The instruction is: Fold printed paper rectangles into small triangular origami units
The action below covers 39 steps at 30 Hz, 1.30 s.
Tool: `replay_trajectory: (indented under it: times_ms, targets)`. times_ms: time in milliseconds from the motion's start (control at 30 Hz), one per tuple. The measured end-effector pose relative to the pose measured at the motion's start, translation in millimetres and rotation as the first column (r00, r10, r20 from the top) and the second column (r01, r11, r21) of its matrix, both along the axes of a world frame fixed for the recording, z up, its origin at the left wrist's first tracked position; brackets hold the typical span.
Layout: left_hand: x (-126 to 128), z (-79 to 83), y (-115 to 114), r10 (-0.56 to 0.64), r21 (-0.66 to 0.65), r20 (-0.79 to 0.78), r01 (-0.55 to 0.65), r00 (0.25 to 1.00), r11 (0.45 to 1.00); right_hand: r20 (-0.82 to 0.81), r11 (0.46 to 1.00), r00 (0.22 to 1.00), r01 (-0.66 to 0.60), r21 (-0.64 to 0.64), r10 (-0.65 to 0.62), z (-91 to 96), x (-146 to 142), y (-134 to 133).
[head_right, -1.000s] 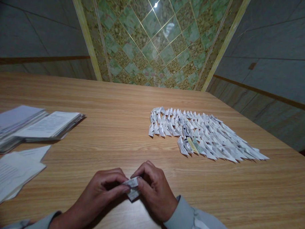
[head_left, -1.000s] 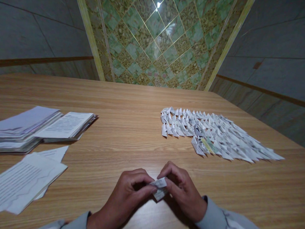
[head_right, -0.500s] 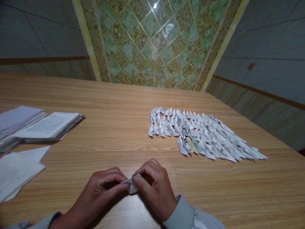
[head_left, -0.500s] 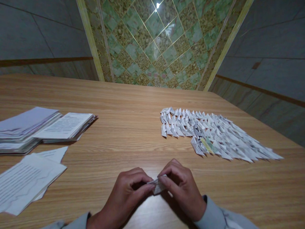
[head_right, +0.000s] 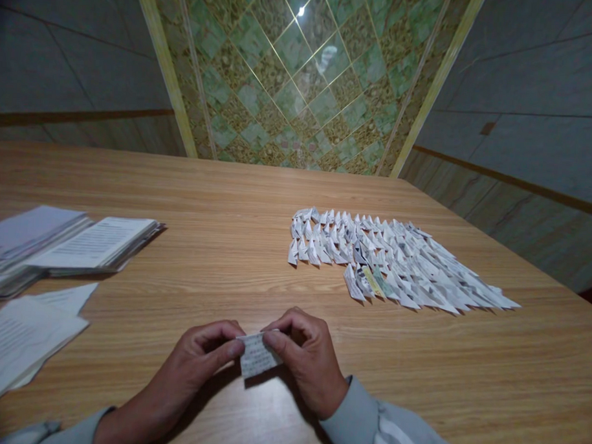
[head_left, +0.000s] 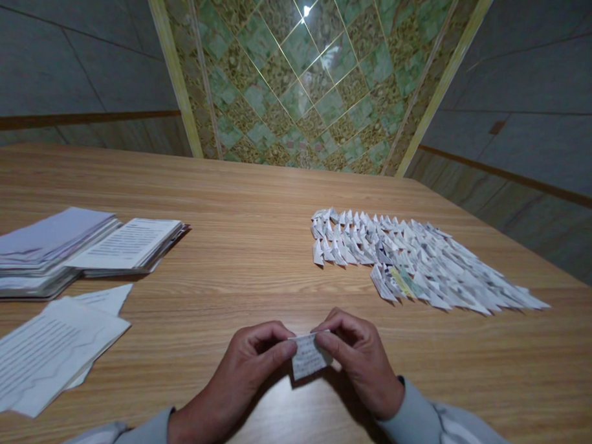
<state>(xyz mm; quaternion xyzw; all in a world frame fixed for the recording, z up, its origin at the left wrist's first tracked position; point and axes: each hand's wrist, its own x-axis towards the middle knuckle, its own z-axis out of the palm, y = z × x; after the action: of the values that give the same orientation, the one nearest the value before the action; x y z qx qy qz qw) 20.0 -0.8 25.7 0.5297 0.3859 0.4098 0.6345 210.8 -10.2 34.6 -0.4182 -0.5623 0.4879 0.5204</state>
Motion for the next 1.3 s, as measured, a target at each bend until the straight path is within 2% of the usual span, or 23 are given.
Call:
replay_trajectory:
  times_ms: [133, 267, 433, 533, 667, 867, 1100, 1300]
  targets:
    - [1.2, 3.2, -0.5, -0.011, 0.021, -0.017, 0.011, 1.000, 1.000, 0.015, 0.999, 0.999, 0.036, 0.003, -0.036, -0.2, 0.1, -1.0]
    - [0.0, 4.8, -1.5, 0.018, 0.082, -0.070, -0.012, 0.997, 0.997, 0.074, 0.999, 0.997, 0.013, 0.039, -0.015, -2.5, 0.8, -1.2]
    - [0.9, 1.4, -2.6, 0.003, -0.005, 0.015, -0.003, 1.000, 1.000, 0.138, 0.998, 0.990, 0.023, 0.065, -0.032, -3.1, 0.1, -1.7]
    - [3.3, -1.5, -3.9, -0.085, -0.032, 0.030, 0.086, 0.996, 0.996, 0.114, 0.998, 0.992, 0.051, 0.032, -0.055, -2.4, 0.0, -2.6]
    - [4.0, -4.8, -6.7, -0.192, -0.011, -0.045, 0.192, 0.980, 0.981, 0.046, 0.999, 0.998, 0.046, 0.010, -0.046, -2.0, -0.6, -3.8]
    - [0.3, -3.9, -5.9, -0.178, 0.048, -0.115, 0.184, 0.977, 0.982, -0.043, 0.998, 0.999, -0.005, -0.070, 0.002, -0.5, -0.1, -2.5]
    - [0.6, -1.5, -3.5, -0.071, 0.110, -0.166, 0.089, 0.984, 0.990, -0.052, 0.998, 0.998, 0.037, -0.045, -0.040, 0.6, 3.5, 2.3]
    - [1.0, -8.1, -4.0, -0.116, 0.095, -0.163, 0.133, 0.980, 0.987, -0.072, 0.997, 0.997, 0.034, -0.071, -0.039, -2.8, 2.4, 0.9]
